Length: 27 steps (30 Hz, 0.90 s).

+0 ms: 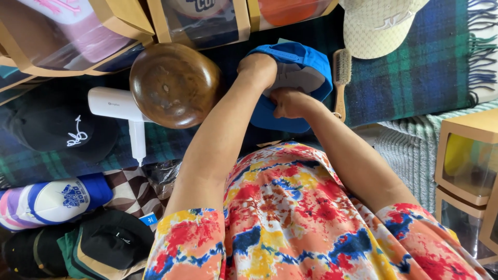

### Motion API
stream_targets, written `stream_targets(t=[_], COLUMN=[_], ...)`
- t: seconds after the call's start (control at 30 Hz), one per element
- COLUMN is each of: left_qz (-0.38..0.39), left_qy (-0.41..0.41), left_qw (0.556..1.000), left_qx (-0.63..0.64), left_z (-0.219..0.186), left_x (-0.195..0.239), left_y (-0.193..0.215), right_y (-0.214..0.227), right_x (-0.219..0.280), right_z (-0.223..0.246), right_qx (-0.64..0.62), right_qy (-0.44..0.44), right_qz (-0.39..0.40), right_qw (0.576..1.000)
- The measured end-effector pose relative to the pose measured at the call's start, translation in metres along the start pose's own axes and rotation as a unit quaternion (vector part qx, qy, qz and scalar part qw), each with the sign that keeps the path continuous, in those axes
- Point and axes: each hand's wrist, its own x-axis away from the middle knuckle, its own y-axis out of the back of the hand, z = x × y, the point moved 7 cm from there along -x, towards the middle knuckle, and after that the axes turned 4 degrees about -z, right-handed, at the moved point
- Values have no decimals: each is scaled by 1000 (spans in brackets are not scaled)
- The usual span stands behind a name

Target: The person uses a wooden brush to clean the inside and outside of a blue baseball cap. They hold the cap with one hand while brushing with the other, then flip the cap to clean the exterior and adjust the tag.

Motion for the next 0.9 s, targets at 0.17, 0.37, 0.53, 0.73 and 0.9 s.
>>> stream_targets(t=[0.17,0.37,0.53,0.73,0.9], left_qz=[-1,-20,80,55,138], left_qy=[-10,-7,52,62,10], left_qw=[1000,1000,995,996,986], left_qx=[-8,2,-37,-40,-94], left_z=[-3,-2,-1,-4,-8], left_x=[1,0,-14,4,-13], left_y=[-3,-1,-15,-1,-27], right_y=[7,-21,-11,-24,-16], right_x=[9,-14,11,0,25], right_z=[10,-7,24,2,8], right_qx=[-97,-147,-231,-309,-208], right_qy=[2,74,82,112,265], right_qz=[-18,-87,-106,-133,-249], right_qw=[995,982,964,935,908])
